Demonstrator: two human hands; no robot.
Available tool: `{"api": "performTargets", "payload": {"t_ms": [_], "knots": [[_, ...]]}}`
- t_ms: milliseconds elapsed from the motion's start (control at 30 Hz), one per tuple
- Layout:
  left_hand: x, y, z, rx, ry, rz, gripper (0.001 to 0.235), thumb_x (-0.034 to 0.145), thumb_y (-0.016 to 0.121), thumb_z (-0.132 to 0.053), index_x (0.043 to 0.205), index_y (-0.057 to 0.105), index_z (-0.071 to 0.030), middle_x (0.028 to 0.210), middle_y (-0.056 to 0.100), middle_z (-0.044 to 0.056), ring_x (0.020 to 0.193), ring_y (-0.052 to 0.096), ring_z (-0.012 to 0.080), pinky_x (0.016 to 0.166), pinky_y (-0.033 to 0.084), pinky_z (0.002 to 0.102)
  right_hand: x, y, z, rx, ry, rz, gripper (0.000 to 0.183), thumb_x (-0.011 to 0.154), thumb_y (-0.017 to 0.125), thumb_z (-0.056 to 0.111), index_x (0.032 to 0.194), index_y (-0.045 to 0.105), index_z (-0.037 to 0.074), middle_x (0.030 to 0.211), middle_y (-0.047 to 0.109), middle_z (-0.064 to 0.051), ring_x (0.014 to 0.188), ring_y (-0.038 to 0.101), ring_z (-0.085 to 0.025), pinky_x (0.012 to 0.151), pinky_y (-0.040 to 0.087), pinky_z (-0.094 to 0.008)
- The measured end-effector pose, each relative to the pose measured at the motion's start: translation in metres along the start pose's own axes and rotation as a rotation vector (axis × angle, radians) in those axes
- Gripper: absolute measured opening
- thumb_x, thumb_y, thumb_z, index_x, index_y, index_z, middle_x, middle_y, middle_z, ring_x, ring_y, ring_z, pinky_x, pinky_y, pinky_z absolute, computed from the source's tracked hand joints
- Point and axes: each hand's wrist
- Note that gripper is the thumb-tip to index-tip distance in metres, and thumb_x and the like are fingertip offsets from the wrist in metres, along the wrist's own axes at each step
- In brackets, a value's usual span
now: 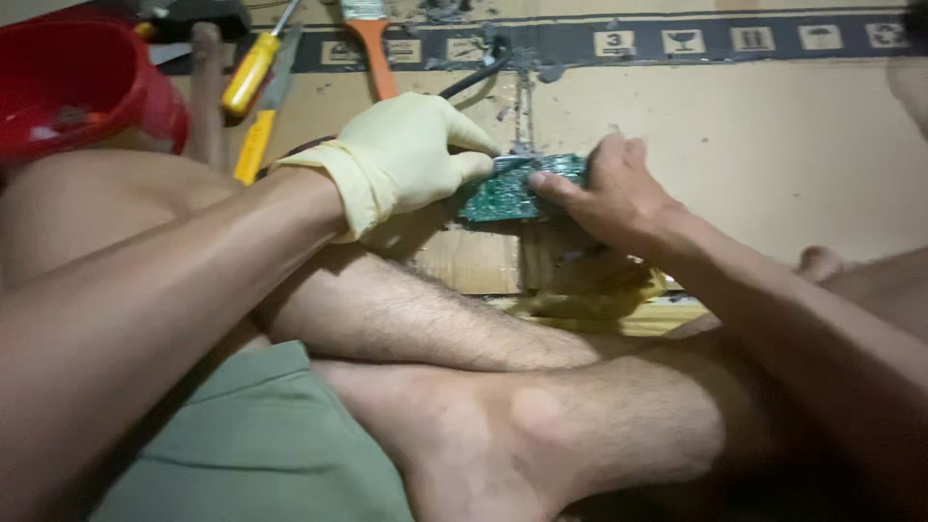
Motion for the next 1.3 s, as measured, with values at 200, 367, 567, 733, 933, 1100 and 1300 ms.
{"api": "performTargets", "payload": {"t_ms": [200,367,567,733,933,1100,1300], "knots": [[0.005,-0.001,0.006,0.006,0.016,0.020,0.032,0.090,0.063,-0.041,0.119,0.075,-0.042,0.113,0.076,-0.006,0.106,0.068,0.0206,0.091,0.049,0.036,0.006,0.002,-0.004,0.002,0.033,-0.013,0.077,0.090,0.056,0.069,0.131,0.037,0.007,0.131,0.037,-0.016,0.114,0.052,-0.033,0.097,0.047,-0.054],[0.004,-0.008,0.006,-0.029,-0.017,0.058,0.030,0.090,0.065,-0.040,0.118,0.076,-0.041,0.114,0.076,-0.011,0.107,0.068,0.0150,0.094,0.050,0.033,-0.001,-0.002,0.005,0.016,0.064,0.017,0.071,0.092,0.056,0.066,0.129,0.039,0.007,0.134,0.037,-0.014,0.108,0.053,-0.030,0.093,0.051,-0.050],[0.009,-0.011,0.005,0.009,-0.007,0.069,0.030,0.089,0.066,-0.044,0.117,0.076,-0.043,0.118,0.075,-0.011,0.113,0.066,0.0158,0.099,0.048,0.033,0.013,0.004,-0.008,0.018,0.045,0.004,0.076,0.088,0.055,0.070,0.129,0.038,0.008,0.130,0.037,-0.014,0.110,0.053,-0.031,0.093,0.047,-0.050],[0.009,-0.025,-0.013,0.153,0.080,0.081,0.029,0.092,0.062,-0.041,0.117,0.077,-0.038,0.120,0.073,-0.012,0.110,0.067,0.0206,0.092,0.052,0.042,0.011,0.001,-0.003,0.001,0.052,0.002,0.076,0.089,0.058,0.068,0.130,0.037,0.007,0.133,0.036,-0.016,0.109,0.053,-0.033,0.092,0.049,-0.053],[0.011,-0.040,-0.049,0.452,0.116,0.185,0.025,0.101,0.058,-0.032,0.119,0.075,-0.036,0.114,0.075,-0.008,0.096,0.071,0.0217,0.079,0.062,0.044,0.007,0.000,0.003,0.033,0.066,0.019,0.072,0.091,0.060,0.063,0.128,0.038,0.006,0.136,0.036,-0.016,0.113,0.051,-0.031,0.101,0.050,-0.051],[0.010,-0.026,-0.061,0.838,0.291,0.142,0.019,0.095,0.061,-0.013,0.090,0.077,-0.021,0.082,0.072,0.000,0.078,0.069,0.0285,0.067,0.057,0.045,0.006,0.000,0.003,0.022,0.105,0.014,0.077,0.089,0.060,0.067,0.130,0.038,0.005,0.136,0.036,-0.016,0.115,0.054,-0.036,0.100,0.047,-0.053],[0.021,0.042,-0.016,0.622,0.570,-0.488,0.015,0.086,0.069,-0.013,0.071,0.071,-0.014,0.062,0.065,0.006,0.071,0.070,0.0279,0.084,0.052,0.053,0.020,0.011,-0.021,0.140,-0.093,-0.120,0.075,0.089,0.075,0.062,0.116,0.046,-0.002,0.118,0.042,-0.020,0.104,0.063,-0.046,0.086,0.053,-0.063]]}}
Point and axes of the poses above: each hand's wrist, its own x-axis towards the middle knuckle, its own y-axis out of the palm, z = x × y
